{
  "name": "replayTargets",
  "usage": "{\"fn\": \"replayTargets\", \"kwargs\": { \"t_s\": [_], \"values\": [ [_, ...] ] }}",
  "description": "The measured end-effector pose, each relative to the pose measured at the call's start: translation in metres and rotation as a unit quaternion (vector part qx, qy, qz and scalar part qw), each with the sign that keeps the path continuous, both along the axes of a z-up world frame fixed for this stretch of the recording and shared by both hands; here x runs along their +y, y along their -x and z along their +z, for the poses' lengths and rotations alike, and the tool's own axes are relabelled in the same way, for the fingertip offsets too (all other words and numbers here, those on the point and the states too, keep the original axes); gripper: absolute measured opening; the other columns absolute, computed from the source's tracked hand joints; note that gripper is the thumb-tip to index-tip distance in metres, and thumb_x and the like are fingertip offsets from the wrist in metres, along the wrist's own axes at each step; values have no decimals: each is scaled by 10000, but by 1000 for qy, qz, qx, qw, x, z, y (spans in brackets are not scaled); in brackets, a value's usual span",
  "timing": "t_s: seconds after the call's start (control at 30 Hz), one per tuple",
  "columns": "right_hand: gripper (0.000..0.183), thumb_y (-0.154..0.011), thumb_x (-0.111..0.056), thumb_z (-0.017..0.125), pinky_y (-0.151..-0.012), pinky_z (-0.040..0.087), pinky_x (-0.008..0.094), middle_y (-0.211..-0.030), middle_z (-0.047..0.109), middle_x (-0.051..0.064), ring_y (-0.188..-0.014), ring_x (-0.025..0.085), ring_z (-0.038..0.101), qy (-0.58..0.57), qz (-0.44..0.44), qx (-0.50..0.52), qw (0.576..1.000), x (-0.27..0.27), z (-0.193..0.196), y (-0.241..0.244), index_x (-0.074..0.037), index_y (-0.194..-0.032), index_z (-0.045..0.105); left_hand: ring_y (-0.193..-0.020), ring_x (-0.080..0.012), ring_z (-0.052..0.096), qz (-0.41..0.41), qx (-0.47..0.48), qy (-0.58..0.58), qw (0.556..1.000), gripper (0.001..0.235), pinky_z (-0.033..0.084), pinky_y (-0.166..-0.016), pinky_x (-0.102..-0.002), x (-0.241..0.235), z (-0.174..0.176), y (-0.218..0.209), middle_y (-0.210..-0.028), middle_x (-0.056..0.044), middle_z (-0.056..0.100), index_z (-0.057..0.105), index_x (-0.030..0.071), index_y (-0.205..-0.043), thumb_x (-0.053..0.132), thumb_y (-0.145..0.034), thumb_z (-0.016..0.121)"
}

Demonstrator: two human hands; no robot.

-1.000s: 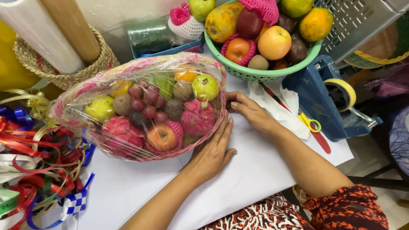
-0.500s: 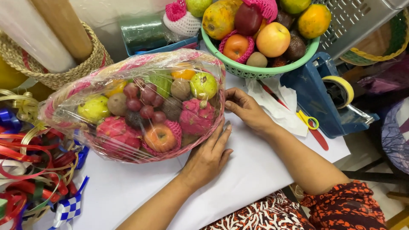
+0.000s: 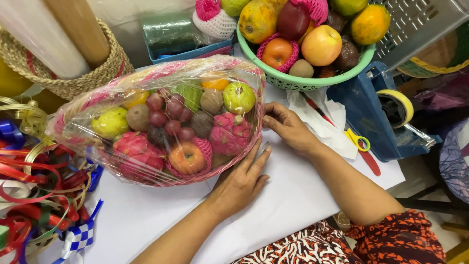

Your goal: The person wraps a fruit basket with clear plastic film, smoothing the surface and securing the edges with tape. They adjust the basket position and repeatedly smooth the film to remove wrinkles.

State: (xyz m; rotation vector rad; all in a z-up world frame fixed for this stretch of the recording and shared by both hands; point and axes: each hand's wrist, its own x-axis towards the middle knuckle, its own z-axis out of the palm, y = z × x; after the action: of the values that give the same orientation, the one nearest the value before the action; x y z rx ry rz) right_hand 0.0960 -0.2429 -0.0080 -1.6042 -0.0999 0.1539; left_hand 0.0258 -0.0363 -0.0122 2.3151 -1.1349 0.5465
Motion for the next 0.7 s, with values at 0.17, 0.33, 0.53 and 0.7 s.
{"fn": "replayTargets", "kwargs": {
  "t_s": [0.17,0.33,0.53,0.7],
  "values": [
    [251,-1032,-252,611,-941,548,300,-1111,661,30,-1026,120,629,-3,26,-17,1000,-6,-8,-3,-67,-1198,647,-1469,-357,436,-27,71,3,997,683,328,-1204,-519,1,0,1,-1617,-199,399,388,55,-1562,249,-973,675],
    [294,-1035,-267,562,-980,554,313,-1281,644,42,-1099,136,634,11,48,-24,999,-9,-13,-2,-58,-1234,622,-1556,-382,305,-69,156,23,985,719,240,-1274,-511,2,-2,2,-1669,-219,295,276,-8,-1586,186,-1009,659],
    [239,-1029,-201,584,-994,588,316,-1176,674,57,-1078,139,652,25,20,-40,999,-10,-15,0,-51,-1210,627,-1556,-411,284,-60,141,-6,988,718,223,-1264,-555,2,-5,2,-1678,-229,247,306,1,-1580,214,-999,670],
    [157,-1001,-116,610,-958,569,283,-1218,706,68,-1105,151,670,140,-22,-117,983,-14,3,3,-66,-1141,663,-1561,-415,250,-58,151,-25,987,708,198,-1259,-573,2,-6,3,-1693,-219,200,308,20,-1586,231,-1000,646]
  ]
}}
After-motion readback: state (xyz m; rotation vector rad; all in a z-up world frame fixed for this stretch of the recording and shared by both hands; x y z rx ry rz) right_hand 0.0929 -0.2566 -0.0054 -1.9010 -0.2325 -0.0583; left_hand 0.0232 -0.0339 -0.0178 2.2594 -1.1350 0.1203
